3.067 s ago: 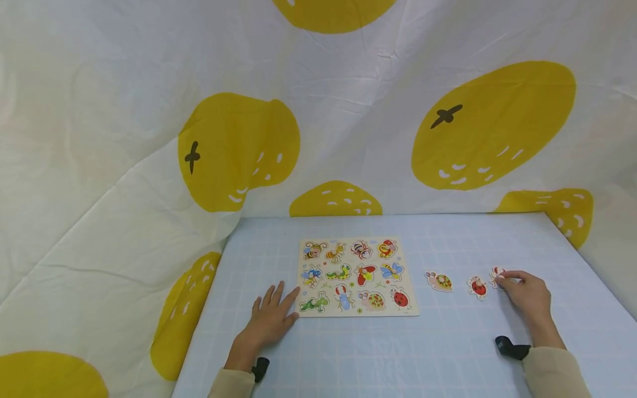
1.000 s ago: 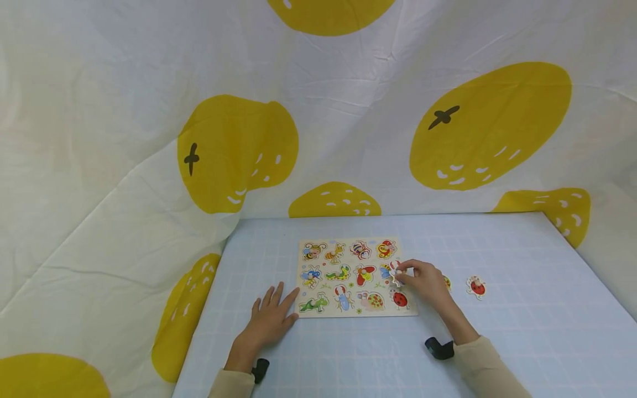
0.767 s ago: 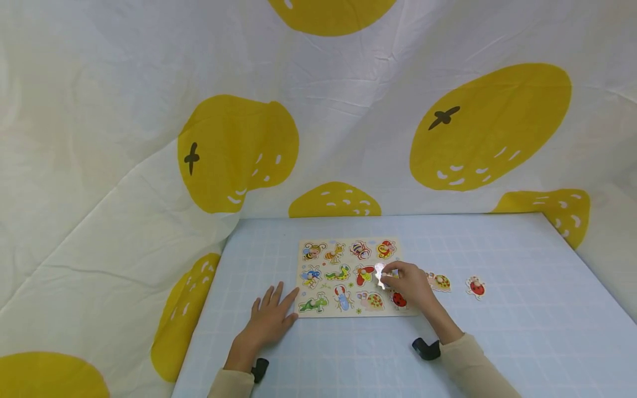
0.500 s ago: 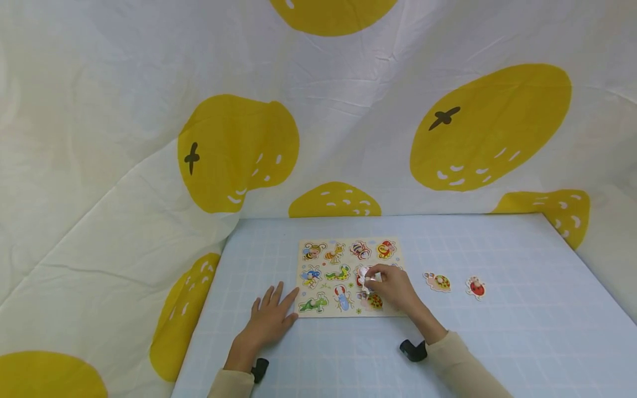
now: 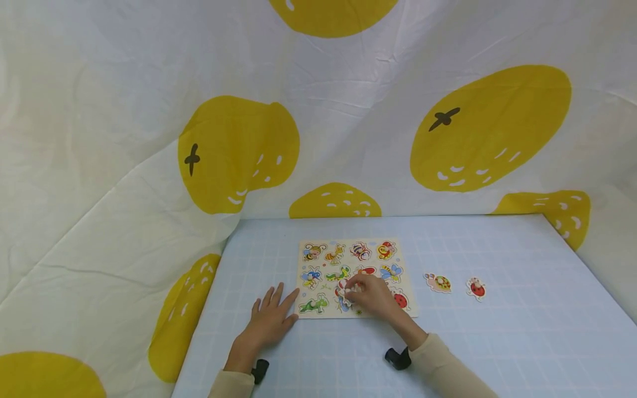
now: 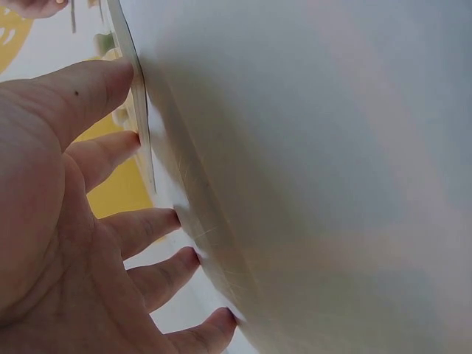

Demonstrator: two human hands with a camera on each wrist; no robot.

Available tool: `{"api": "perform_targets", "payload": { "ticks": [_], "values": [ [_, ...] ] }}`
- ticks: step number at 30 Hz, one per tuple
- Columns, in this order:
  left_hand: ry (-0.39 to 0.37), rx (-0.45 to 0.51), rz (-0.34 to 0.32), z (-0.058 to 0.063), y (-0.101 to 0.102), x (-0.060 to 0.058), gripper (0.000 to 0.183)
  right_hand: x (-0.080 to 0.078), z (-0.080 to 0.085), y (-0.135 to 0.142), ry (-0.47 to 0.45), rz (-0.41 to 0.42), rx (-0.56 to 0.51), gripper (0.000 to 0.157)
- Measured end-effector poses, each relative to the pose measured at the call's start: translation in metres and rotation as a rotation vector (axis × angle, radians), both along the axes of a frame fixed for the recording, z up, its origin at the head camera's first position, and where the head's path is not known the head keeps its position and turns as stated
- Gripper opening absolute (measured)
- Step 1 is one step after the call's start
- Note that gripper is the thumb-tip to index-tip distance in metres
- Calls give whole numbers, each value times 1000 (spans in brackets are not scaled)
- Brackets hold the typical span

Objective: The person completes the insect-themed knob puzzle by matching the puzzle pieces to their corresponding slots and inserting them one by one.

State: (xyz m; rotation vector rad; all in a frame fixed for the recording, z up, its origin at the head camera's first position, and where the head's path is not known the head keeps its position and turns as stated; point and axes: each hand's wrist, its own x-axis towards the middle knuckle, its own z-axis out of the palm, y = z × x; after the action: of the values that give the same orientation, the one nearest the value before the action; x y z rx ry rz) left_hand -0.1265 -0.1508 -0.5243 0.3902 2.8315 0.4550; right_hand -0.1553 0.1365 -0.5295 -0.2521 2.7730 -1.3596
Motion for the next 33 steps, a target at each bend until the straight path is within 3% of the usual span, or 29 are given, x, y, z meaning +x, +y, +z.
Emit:
{"api": "perform_targets", "payload": {
  "ticks": [14,33],
  "values": [
    [-6,20,1,-7,-3,-2,62,0,-3,-12,-75,87,48,7],
    [-11,11,11,-9,-4,-3,63,-1,1,-17,-79,100,64,8]
  ]
}}
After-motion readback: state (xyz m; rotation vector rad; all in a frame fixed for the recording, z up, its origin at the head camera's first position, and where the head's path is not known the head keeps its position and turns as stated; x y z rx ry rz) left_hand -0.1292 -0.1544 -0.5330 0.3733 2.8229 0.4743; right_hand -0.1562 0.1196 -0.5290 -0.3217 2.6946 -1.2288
